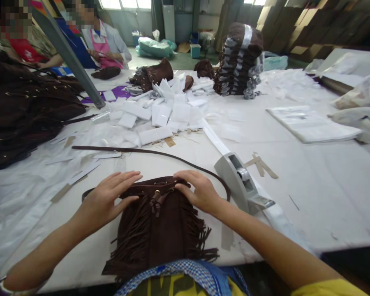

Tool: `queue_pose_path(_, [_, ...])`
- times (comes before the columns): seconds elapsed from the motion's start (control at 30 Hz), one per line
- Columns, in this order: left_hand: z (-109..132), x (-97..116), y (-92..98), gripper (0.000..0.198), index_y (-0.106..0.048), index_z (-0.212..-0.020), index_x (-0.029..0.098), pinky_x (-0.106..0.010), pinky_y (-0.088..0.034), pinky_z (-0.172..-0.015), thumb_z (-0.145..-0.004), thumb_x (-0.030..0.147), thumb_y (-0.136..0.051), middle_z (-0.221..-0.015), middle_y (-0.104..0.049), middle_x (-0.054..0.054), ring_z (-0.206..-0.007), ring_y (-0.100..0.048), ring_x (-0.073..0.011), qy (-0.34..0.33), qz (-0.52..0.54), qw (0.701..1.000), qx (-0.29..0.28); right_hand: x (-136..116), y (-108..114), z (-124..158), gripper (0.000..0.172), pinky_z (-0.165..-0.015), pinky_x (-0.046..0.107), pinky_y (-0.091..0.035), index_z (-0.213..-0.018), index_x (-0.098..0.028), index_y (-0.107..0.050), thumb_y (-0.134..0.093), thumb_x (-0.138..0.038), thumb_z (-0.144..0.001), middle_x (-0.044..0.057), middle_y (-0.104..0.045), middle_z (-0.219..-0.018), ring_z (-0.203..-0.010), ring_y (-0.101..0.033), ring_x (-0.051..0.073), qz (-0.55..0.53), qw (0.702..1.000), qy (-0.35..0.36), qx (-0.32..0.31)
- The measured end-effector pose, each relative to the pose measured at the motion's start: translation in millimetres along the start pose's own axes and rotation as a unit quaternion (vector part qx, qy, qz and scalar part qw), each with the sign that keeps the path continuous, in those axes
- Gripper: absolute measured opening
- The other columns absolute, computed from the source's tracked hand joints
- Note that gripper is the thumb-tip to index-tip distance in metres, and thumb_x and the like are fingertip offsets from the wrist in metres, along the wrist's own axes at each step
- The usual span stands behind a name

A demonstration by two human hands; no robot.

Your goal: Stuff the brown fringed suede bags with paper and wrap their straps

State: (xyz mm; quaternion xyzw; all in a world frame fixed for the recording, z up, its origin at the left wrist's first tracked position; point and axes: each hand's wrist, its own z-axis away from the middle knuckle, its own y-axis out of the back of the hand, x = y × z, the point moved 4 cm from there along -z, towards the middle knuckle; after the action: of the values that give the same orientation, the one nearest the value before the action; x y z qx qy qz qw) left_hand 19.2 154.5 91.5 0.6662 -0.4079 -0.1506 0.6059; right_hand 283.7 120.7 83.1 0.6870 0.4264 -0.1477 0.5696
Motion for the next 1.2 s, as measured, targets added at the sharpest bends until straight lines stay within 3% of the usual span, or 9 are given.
queue_pose_path(0.13, [14.0,67.3,-38.3,0.044,-0.048,-0.139,0.018,-0.048,-0.036,-0.114,-0.096,0.019,-0.048,-0.145,-0.051,-0.011,-0.136,-0.045,-0.0243,-0.108,-0.004,0.994,-0.024,-9.6,-20.2,40.1,0.028,-0.113,0.051,-0.035,-0.120,-0.024,-0.065,-0.057,-0.026,-0.094,0.009,-0.062,-0.132,-0.135,-0.044,0.028,0.057,0.990,0.109,-0.065])
queue_pose_path(0.27, [29.9,91.3,-78.8,0.044,-0.051,-0.136,0.014,-0.049,-0.041,-0.112,-0.093,0.015,-0.051,-0.145,-0.050,-0.014,-0.135,-0.046,-0.0267,-0.095,0.008,0.994,-0.043,2.6,-12.7,44.8,0.024,-0.108,0.044,-0.044,-0.111,-0.024,-0.068,-0.050,-0.022,-0.097,0.007,-0.069,-0.118,-0.119,-0.060,0.022,0.023,0.999,0.036,0.016])
queue_pose_path(0.37, [34.4,92.5,-83.9,0.045,-0.051,-0.137,0.017,-0.052,-0.040,-0.112,-0.092,0.018,-0.053,-0.148,-0.047,-0.014,-0.139,-0.041,-0.0268,-0.068,0.031,0.997,-0.036,16.2,-0.4,18.7,0.027,-0.107,0.040,-0.045,-0.119,-0.022,-0.064,-0.047,-0.026,-0.099,0.009,-0.065,-0.124,-0.118,-0.060,0.021,0.057,0.994,-0.042,0.083])
queue_pose_path(0.53, [33.9,107.4,-85.0,0.045,-0.052,-0.136,0.017,-0.052,-0.040,-0.112,-0.090,0.017,-0.053,-0.148,-0.046,-0.014,-0.139,-0.040,-0.0277,-0.027,0.038,0.999,0.002,45.5,-18.7,-56.8,0.043,-0.109,0.040,-0.038,-0.132,-0.015,-0.055,-0.061,-0.026,-0.091,0.017,-0.057,-0.135,-0.130,-0.047,0.026,0.165,0.977,-0.122,-0.057])
queue_pose_path(0.73, [40.7,107.0,-63.7,0.035,-0.061,-0.127,0.023,-0.048,-0.042,-0.112,-0.092,0.022,-0.054,-0.137,-0.059,-0.008,-0.131,-0.051,-0.0242,0.022,0.157,0.986,0.055,37.5,-18.4,-112.8,0.013,-0.079,0.032,-0.053,-0.088,-0.012,-0.063,-0.061,-0.024,-0.091,0.016,-0.070,-0.093,-0.095,-0.068,0.026,0.126,0.973,-0.143,-0.127])
queue_pose_path(0.93, [22.6,72.9,-10.8,0.046,-0.058,-0.128,0.017,-0.044,-0.057,-0.092,-0.092,0.046,-0.056,-0.127,-0.064,-0.013,-0.110,-0.066,-0.0273,0.211,0.429,0.860,0.177,-49.6,25.7,-148.5,0.025,-0.059,0.019,-0.056,-0.112,-0.016,-0.047,-0.029,-0.032,-0.106,0.010,-0.069,-0.101,-0.067,-0.068,0.009,-0.031,0.989,-0.117,-0.080])
queue_pose_path(1.0, [-3.4,79.6,6.3,0.066,-0.039,-0.144,0.018,-0.044,-0.053,-0.097,-0.089,0.046,-0.062,-0.143,-0.051,-0.017,-0.120,-0.060,-0.0284,0.182,0.485,0.836,0.182,-97.9,39.6,-159.7,0.021,-0.056,0.018,-0.056,-0.113,-0.015,-0.048,-0.040,-0.032,-0.104,0.010,-0.070,-0.099,-0.063,-0.067,0.008,-0.204,0.977,-0.036,-0.059])
queue_pose_path(1.1, [-46.7,99.5,39.9,0.084,-0.019,-0.152,0.022,-0.044,-0.046,-0.104,-0.086,0.046,-0.067,-0.152,-0.038,-0.020,-0.133,-0.048,-0.0286,0.117,0.526,0.814,0.217,-179.7,57.4,-166.3,0.028,-0.063,0.013,-0.053,-0.121,-0.010,-0.048,-0.039,-0.029,-0.103,0.003,-0.069,-0.094,-0.068,-0.069,0.005,-0.283,0.949,0.113,-0.076])
queue_pose_path(1.2, [-82.1,119.3,79.5,0.061,-0.044,-0.136,0.018,-0.042,-0.045,-0.104,-0.087,0.048,-0.065,-0.138,-0.055,-0.017,-0.130,-0.050,-0.0276,0.026,0.532,0.811,0.245,-255.5,70.9,-159.3,0.065,-0.075,0.022,-0.045,-0.136,0.004,-0.029,0.012,-0.018,-0.090,-0.005,-0.060,-0.086,-0.084,-0.067,0.003,-0.244,0.932,0.246,-0.104])
